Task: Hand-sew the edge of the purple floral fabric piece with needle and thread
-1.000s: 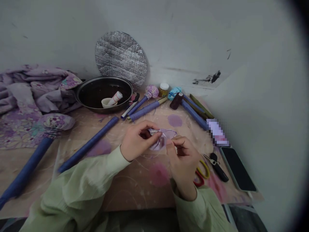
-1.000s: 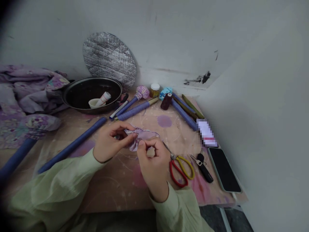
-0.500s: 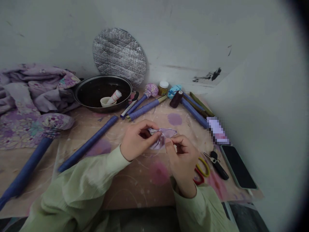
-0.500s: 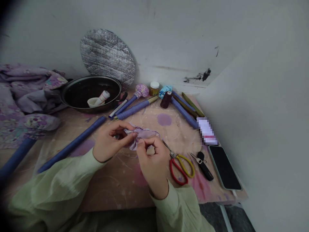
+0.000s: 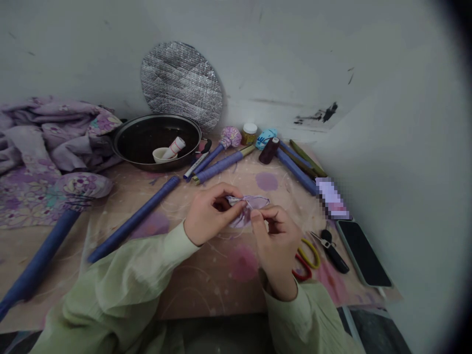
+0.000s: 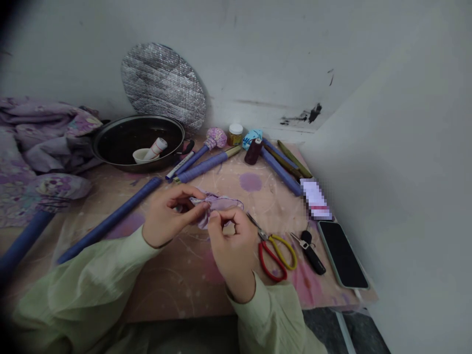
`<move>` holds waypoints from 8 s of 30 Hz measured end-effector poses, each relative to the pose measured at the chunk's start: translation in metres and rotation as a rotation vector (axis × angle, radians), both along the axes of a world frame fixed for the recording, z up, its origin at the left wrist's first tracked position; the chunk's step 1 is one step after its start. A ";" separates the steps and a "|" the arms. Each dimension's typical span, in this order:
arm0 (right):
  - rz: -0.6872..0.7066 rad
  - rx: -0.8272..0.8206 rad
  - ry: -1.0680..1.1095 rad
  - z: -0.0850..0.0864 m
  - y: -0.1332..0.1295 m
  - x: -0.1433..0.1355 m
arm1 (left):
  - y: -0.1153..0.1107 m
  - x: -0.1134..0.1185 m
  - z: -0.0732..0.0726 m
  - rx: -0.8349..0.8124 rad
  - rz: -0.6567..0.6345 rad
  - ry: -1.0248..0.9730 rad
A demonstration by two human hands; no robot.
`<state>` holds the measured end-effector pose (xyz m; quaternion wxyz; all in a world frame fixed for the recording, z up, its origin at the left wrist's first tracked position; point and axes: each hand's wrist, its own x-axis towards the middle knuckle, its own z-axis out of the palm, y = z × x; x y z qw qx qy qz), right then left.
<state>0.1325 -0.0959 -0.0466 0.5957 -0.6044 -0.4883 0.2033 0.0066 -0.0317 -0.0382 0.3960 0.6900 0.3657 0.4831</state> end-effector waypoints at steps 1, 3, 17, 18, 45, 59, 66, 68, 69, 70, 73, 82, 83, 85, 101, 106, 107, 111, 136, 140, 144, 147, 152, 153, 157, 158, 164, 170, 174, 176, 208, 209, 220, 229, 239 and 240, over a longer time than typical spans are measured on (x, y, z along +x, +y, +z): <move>-0.003 0.000 0.000 0.000 0.000 0.000 | 0.000 0.000 0.000 0.001 0.000 0.002; -0.009 0.003 -0.002 -0.001 0.000 -0.001 | 0.000 0.000 0.000 0.008 0.003 0.008; -0.020 0.037 -0.014 0.001 0.001 -0.003 | -0.001 -0.001 0.005 0.156 0.071 0.058; -0.024 0.038 -0.016 0.000 0.001 -0.003 | -0.001 -0.001 0.005 0.161 0.071 0.059; 0.130 -0.016 0.282 0.004 0.002 0.010 | -0.003 -0.001 0.003 0.141 -0.024 -0.050; 0.160 -0.028 0.386 0.004 0.000 0.010 | -0.004 -0.002 0.003 0.201 -0.048 -0.033; 0.156 -0.021 0.399 0.003 0.000 0.008 | -0.004 -0.004 0.003 0.304 -0.029 0.011; 0.159 -0.014 0.401 0.002 0.000 0.007 | -0.005 -0.004 0.003 0.336 -0.021 0.023; 0.162 -0.009 0.404 0.001 0.000 0.007 | -0.005 -0.004 0.004 0.349 -0.018 0.027; 0.168 -0.003 0.406 0.000 0.000 0.007 | -0.006 -0.004 0.004 0.362 -0.015 0.032; 0.178 0.001 0.401 0.000 0.000 0.007 | -0.007 -0.004 0.005 0.380 -0.009 0.042; 0.176 0.010 0.408 0.000 -0.004 0.000 | -0.012 -0.004 0.005 0.407 -0.019 0.040; 0.177 0.018 0.415 0.000 -0.004 -0.002 | -0.012 -0.004 0.005 0.402 -0.014 0.034; 0.171 0.024 0.411 0.001 -0.004 -0.003 | -0.013 -0.003 0.006 0.383 0.007 0.022; 0.153 0.003 0.198 0.012 -0.012 0.009 | -0.011 0.000 0.005 0.205 -0.006 -0.009; 0.116 -0.006 0.158 0.011 -0.013 0.007 | -0.012 0.001 0.009 0.245 0.023 0.008; 0.107 -0.008 0.148 0.011 -0.013 0.006 | -0.013 0.001 0.009 0.260 0.028 0.018; 0.064 -0.012 0.135 0.009 -0.013 0.002 | -0.014 0.001 0.010 0.293 0.032 0.049; 0.631 -0.352 0.054 0.042 0.037 0.060 | -0.006 -0.004 0.009 0.364 -0.243 0.128; 0.675 -0.433 0.133 0.047 0.042 0.058 | -0.003 -0.004 0.009 0.397 -0.238 0.127; 0.695 -0.517 0.116 0.051 0.046 0.059 | -0.001 -0.004 0.008 0.428 -0.231 0.150; 0.712 -0.530 0.089 0.053 0.046 0.059 | -0.001 -0.004 0.007 0.429 -0.226 0.167; 0.684 -0.518 0.043 0.054 0.043 0.053 | -0.002 -0.004 0.007 0.374 -0.216 0.161; 0.675 -0.511 0.055 0.053 0.043 0.051 | -0.002 -0.004 0.007 0.357 -0.218 0.154; 0.679 -0.522 0.179 0.050 0.044 0.047 | -0.003 -0.003 0.008 0.293 -0.223 0.122; 0.688 -0.527 0.217 0.049 0.045 0.046 | -0.003 -0.003 0.009 0.281 -0.212 0.116; 0.714 -0.470 0.379 0.046 0.046 0.039 | 0.000 -0.008 0.013 0.197 -0.188 0.133; 0.674 -0.482 0.427 0.050 0.046 0.030 | 0.004 -0.011 0.016 0.163 -0.206 0.124; 0.604 -0.388 0.386 0.049 0.051 0.035 | -0.002 -0.009 0.018 0.152 -0.319 0.124; 0.544 -0.318 0.368 0.049 0.056 0.042 | -0.007 -0.007 0.018 0.131 -0.401 0.133; 0.700 -0.355 0.462 0.048 0.015 0.047 | -0.004 -0.016 0.030 -0.120 -0.353 0.015; 0.687 -0.355 0.483 0.047 0.013 0.046 | -0.004 -0.016 0.030 -0.119 -0.349 0.018; 0.544 -0.220 0.465 0.051 -0.013 0.033 | -0.004 -0.015 0.029 0.108 -0.140 -0.089; 0.547 -0.094 0.432 0.048 -0.027 0.022 | -0.009 -0.017 0.033 0.272 -0.173 0.015; 0.465 -0.024 0.341 0.047 -0.030 0.019 | -0.015 -0.020 0.038 0.257 -0.046 0.065; 0.455 -0.021 0.322 0.047 -0.030 0.018 | -0.016 -0.019 0.038 0.251 -0.026 0.071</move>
